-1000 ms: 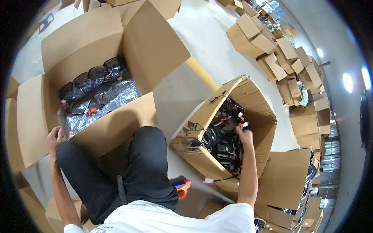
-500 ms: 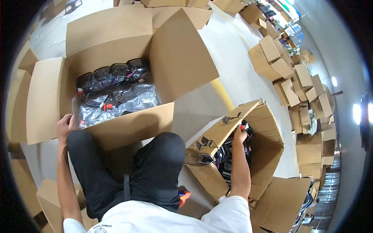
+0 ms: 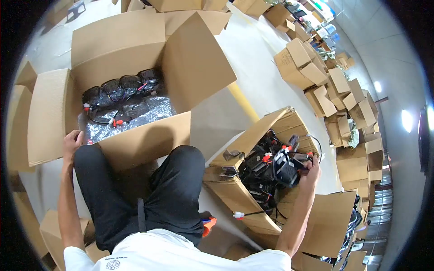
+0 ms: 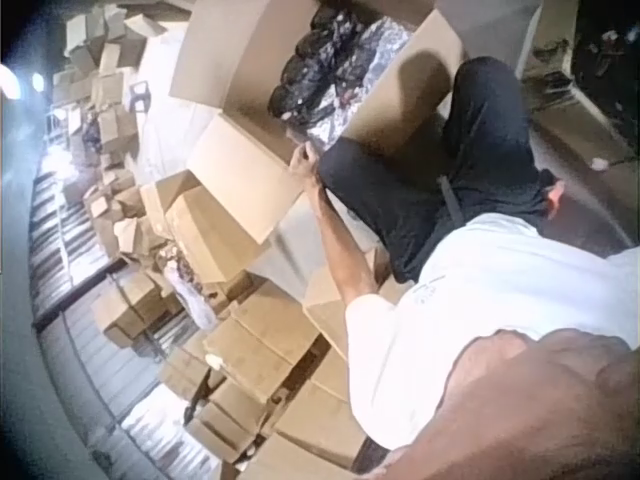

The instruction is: The person packs car electronic components by placing car stereos, headlights, and wire harnesses into cardboard boxes with bubble wrap by hand.

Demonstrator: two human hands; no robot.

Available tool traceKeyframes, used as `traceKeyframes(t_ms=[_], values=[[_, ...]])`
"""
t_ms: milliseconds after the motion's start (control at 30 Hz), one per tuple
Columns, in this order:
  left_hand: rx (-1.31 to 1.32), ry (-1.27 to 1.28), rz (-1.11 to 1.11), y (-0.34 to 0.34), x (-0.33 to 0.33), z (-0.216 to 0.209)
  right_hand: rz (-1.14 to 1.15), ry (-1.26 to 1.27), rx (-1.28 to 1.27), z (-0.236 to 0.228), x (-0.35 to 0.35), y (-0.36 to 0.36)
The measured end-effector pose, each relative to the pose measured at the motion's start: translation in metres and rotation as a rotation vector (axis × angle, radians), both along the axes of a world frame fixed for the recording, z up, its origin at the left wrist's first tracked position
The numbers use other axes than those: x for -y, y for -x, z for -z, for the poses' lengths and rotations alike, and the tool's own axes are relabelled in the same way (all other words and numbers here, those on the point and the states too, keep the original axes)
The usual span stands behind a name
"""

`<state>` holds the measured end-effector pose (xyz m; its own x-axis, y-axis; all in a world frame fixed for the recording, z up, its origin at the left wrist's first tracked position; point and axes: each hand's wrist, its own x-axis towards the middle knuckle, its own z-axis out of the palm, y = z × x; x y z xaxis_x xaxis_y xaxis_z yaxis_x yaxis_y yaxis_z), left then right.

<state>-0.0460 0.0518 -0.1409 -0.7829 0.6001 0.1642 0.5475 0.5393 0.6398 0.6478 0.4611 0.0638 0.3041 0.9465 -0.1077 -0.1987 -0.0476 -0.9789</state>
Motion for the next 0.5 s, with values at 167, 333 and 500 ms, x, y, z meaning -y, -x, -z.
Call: traceKeyframes(t_ms=[167,333,500], values=[[-0.056,-0.043,0.011,-0.004,0.005,-0.008,-0.086,-0.068,0.146,0.017,-0.004,0.015],[-0.096,-0.057,0.004,-0.017,-0.012,-0.018,-0.144,0.241,0.593,0.091,-0.010,-0.031],[-0.122,-0.056,0.024,-0.013,0.001,-0.019,-0.147,0.153,0.773,0.060,0.019,-0.016]])
